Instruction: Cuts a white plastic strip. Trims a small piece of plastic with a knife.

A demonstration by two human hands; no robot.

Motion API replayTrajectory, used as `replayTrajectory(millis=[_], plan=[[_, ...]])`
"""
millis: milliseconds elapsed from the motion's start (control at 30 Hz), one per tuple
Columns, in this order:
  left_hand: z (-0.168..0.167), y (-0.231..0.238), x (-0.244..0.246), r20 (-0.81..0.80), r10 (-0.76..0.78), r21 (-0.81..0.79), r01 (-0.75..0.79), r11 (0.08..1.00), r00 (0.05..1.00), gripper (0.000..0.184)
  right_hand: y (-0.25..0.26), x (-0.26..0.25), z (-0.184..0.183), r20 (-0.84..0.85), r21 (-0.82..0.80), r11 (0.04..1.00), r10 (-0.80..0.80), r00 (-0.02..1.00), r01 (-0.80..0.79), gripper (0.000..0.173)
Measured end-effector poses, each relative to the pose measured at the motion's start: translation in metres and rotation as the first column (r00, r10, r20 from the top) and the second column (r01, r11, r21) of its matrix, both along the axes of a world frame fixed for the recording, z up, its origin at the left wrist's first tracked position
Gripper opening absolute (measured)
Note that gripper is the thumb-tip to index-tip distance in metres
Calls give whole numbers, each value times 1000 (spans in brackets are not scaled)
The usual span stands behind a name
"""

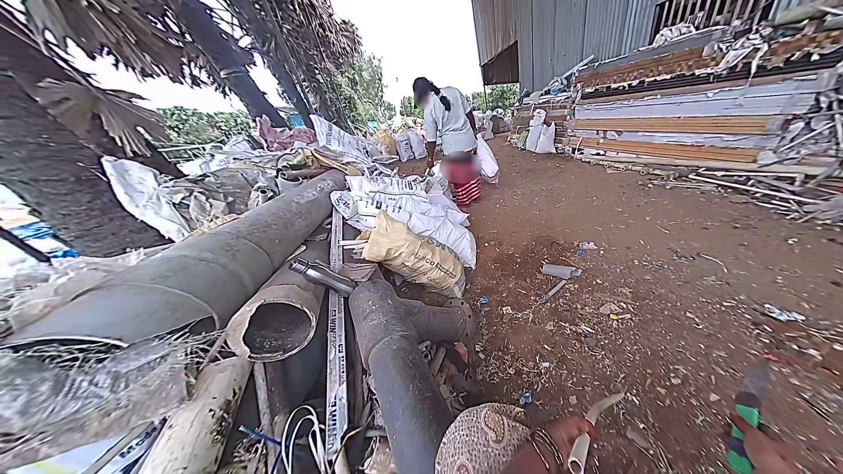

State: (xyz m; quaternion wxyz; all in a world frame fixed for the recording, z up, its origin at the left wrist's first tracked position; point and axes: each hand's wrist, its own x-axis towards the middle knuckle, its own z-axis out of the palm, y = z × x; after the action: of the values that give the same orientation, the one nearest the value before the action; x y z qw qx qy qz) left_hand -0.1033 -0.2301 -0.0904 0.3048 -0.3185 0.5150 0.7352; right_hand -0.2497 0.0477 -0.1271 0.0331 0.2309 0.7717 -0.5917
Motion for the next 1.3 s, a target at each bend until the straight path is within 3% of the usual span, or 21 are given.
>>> replayTrajectory(millis=[100, 167, 233, 267, 300, 333, 367, 433, 500, 567, 733, 1033, 1133, 1200, 1300], plan=[[0, 0, 1, -1, 0, -18, 0, 1000, 1000, 16, 1, 3, 3, -5, -42, 999, -32, 999, 31, 50], [0, 0, 2, -2, 1, -15, -1, 1000, 1000, 16, -2, 7, 13, -8, -266, 961, -78, 997, 73, 46], [1, 0, 1, 2, 3, -5, -3, 1000, 1000, 18, 0, 10, 24, -18, -533, 844, 58, 998, -58, 58], [0, 0, 1, 4, 6, 2, -6, 1000, 1000, 18, 1, 12, 26, -38, -557, 818, 151, 988, -146, 60], [-1, 0, 1, 2, 4, 6, -4, 1000, 1000, 17, 1, 13, 24, -48, -477, 850, 229, 972, -224, 53], [-1, 0, 1, 2, 3, 9, -3, 1000, 1000, 17, -1, 15, 20, -38, -295, 904, 313, 949, -310, 39], [-1, 0, 1, 1, -1, 11, 1, 1000, 1000, 17, -1, 15, 14, -4, -40, 899, 437, 900, -437, 32], [-2, 0, 0, -20, -15, 19, 15, 1000, 1000, 19, -7, 11, 4, 221, 362, 669, 615, 757, -649, 51], [-4, 0, 2, -38, -20, 42, 22, 999, 999, 22, -13, 9, -5, 457, 495, 369, 660, 597, -787, 64], [-9, -1, 1, -48, -22, 53, 25, 998, 999, 22, -18, 9, -9, 505, 507, 267, 678, 533, -820, 63], [-6, -2, 1, -28, -17, 46, 18, 999, 999, 21, -24, 15, -3, 499, 483, 249, 709, 498, -839, 61], [-14, -4, -1, -59, -20, 55, 24, 998, 998, 21, -19, 13, -3, 504, 508, 259, 684, 527, -821, 62], [-10, -5, 1, -59, 43, 88, -38, 995, 997, 26, -20, 14, 0, 501, 516, 267, 676, 540, -814, 63], [-8, -9, 3, -89, 65, 142, -52, 989, 994, 34, -21, 14, 0, 460, 526, 344, 654, 600, -778, 62], [-14, -19, 4, -220, 17, 239, 37, 970, 975, 40, -22, 13, 0, 275, 437, 634, 582, 766, -638, 54]])
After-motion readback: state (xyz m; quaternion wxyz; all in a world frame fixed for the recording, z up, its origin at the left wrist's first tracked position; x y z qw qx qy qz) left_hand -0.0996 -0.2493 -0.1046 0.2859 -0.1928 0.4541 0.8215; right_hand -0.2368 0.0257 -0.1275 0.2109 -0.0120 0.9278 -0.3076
